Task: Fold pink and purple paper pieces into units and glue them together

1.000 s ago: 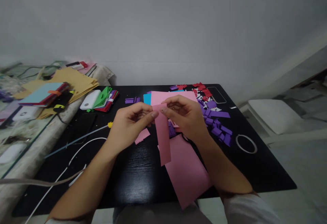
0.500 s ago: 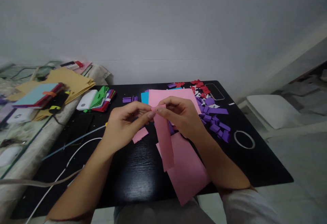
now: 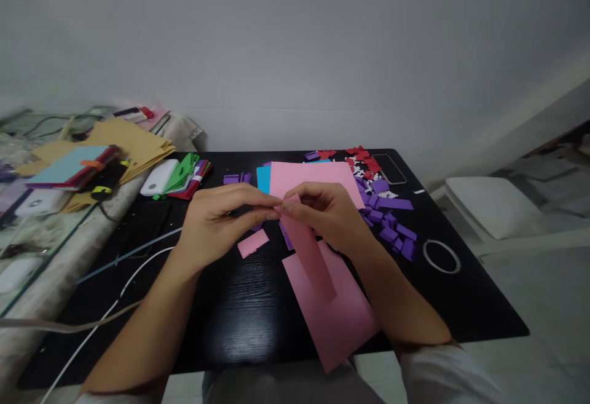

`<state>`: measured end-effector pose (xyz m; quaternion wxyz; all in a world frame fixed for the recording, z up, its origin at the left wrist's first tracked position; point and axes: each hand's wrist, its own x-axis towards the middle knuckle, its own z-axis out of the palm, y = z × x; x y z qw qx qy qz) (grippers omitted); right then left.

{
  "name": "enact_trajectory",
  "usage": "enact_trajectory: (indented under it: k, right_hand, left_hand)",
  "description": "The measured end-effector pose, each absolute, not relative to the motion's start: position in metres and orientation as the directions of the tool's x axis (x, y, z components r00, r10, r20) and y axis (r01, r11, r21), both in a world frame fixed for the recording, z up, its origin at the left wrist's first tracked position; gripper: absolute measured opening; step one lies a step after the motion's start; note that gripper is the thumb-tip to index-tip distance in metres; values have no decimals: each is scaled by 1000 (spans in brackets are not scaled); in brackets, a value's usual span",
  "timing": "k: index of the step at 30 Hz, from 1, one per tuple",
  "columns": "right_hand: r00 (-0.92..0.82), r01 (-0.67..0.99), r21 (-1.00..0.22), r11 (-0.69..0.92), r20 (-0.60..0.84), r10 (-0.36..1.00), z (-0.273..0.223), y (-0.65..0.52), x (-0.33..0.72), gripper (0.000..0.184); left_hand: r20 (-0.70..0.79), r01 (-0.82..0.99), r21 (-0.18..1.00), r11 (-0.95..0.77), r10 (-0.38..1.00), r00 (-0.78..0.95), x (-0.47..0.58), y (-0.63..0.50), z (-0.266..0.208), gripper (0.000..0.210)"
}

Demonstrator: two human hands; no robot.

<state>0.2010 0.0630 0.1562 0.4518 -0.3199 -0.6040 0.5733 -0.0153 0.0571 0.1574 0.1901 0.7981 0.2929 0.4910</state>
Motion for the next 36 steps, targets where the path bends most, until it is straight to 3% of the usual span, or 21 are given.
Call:
enact_trajectory:
  k: [21,36]
  right_hand:
    - [-388,-107,-989,105,138,911,159,63,201,25]
    - [-341,-76,-980,181,196,919,155,62,198,31]
  left_hand:
    - [661,317,592,-741,672,334,-16,54,160,19]
    - [630,341,613,-713,701,334,-18,54,159,12]
